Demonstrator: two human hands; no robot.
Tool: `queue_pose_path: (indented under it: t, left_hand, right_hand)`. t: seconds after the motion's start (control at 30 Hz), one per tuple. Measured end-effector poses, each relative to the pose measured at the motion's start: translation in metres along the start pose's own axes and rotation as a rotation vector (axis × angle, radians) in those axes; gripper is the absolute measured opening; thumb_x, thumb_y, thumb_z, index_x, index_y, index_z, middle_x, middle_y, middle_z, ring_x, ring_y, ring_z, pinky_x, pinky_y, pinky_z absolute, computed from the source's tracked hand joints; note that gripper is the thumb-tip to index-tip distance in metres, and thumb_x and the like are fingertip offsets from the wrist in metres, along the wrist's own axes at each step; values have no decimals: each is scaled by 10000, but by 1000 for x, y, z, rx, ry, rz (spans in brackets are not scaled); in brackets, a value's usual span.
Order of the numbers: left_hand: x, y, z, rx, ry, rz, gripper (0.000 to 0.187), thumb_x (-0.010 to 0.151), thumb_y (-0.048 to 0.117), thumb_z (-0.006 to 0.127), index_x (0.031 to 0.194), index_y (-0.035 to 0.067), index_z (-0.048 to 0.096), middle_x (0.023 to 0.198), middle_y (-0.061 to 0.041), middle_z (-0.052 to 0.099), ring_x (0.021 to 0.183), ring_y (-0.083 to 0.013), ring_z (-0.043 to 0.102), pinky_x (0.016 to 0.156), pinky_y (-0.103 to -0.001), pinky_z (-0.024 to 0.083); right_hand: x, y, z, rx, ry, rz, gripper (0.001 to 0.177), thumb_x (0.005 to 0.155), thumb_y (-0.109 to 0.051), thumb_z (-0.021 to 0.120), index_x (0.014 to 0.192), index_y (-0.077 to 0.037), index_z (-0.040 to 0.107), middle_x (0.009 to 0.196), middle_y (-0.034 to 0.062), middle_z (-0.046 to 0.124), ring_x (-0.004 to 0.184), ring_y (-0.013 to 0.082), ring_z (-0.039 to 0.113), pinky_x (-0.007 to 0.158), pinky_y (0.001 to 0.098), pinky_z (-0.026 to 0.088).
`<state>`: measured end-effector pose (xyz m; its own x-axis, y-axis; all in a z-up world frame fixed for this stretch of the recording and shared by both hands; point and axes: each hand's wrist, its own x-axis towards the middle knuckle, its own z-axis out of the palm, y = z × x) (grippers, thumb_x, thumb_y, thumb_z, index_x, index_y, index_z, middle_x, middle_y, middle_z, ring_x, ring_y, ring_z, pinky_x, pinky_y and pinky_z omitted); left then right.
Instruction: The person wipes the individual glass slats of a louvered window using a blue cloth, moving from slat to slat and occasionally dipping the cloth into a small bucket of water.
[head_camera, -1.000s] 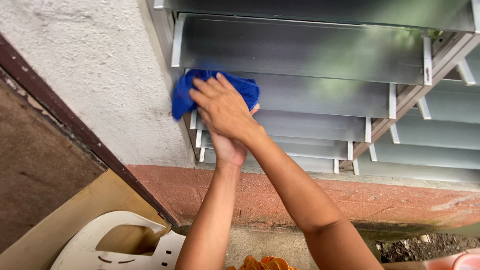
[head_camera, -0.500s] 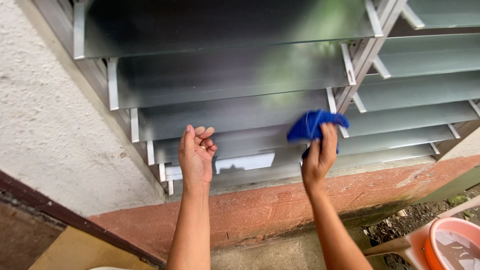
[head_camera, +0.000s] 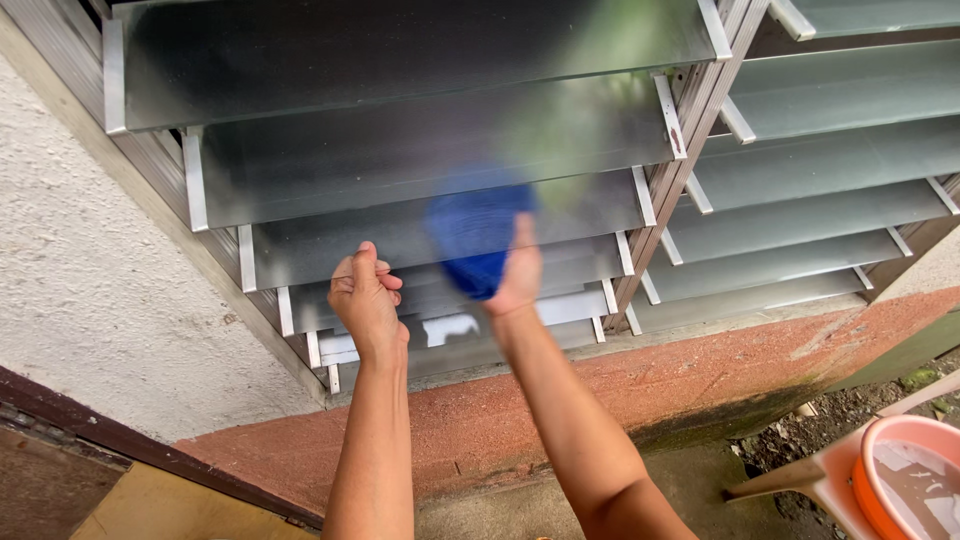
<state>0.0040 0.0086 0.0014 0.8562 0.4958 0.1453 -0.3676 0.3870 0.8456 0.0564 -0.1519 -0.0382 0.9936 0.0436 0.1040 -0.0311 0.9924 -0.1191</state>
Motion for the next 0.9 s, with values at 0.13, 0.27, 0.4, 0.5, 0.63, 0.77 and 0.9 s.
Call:
queue_pose_path:
  t: [0.13, 0.27, 0.4, 0.5, 0.63, 0.77, 0.9]
  left_hand:
    - [1, 1, -2, -4, -4, -13, 344, 963, 212, 679, 649, 115, 576, 551, 7, 548, 429, -56, 451, 380, -203, 290]
    - [0, 2, -3, 14, 11, -34, 358, 958, 229, 690, 641, 112, 573, 556, 13, 543, 426, -57, 483, 366, -204, 305]
    - [-2, 2, 0, 13, 20, -25, 363, 953, 229, 694, 637, 117, 554, 571, 14, 545, 424, -55, 476, 365, -204, 303]
    - [-3, 3, 2, 13, 35, -19, 372, 955, 227, 690, 630, 119, 543, 569, 14, 531, 420, -54, 463, 364, -205, 296]
    - [-3, 6, 4, 23, 52, -35, 365, 950, 215, 683, 626, 117, 547, 567, 13, 526, 415, -53, 455, 363, -205, 285]
    - [-3, 8, 3, 19, 55, -60, 343, 946, 204, 680, 633, 123, 565, 579, 17, 552, 415, -50, 466, 359, -204, 295]
    - [-3, 8, 2, 34, 40, -37, 365, 955, 200, 679, 619, 122, 559, 569, 9, 552, 406, -46, 461, 346, -198, 273]
  right_hand:
    - [-3, 30, -3, 174, -294, 398, 535, 1068, -509, 489, 1180, -11, 651, 1151, 170, 721, 1045, 300, 702, 1009, 457, 562]
    - [10, -26, -1, 1, -232, 90, 494, 1082, -425, 454, 1269, -6, 636, 1232, 190, 682, 1155, 330, 657, 1029, 512, 537]
    - [5, -111, 3, 301, -143, -51, 500, 1062, -400, 425, 1319, -3, 585, 1310, 215, 631, 1255, 345, 585, 1102, 571, 455]
    - [-23, -141, -16, 408, -203, -125, 485, 1091, -353, 385, 1345, 13, 574, 1348, 236, 622, 1279, 364, 575, 1141, 568, 416]
    - [-38, -143, -44, 346, -211, -211, 454, 1096, -328, 384, 1307, 9, 601, 1341, 217, 636, 1278, 364, 589, 1147, 545, 420]
    - [9, -147, -47, 349, -345, -209, 421, 1118, -280, 371, 1284, 17, 620, 1327, 207, 648, 1249, 356, 604, 1152, 530, 438]
    - [30, -153, -40, 329, -412, -141, 393, 1115, -284, 413, 1272, 11, 618, 1324, 186, 648, 1242, 343, 613, 1134, 503, 471]
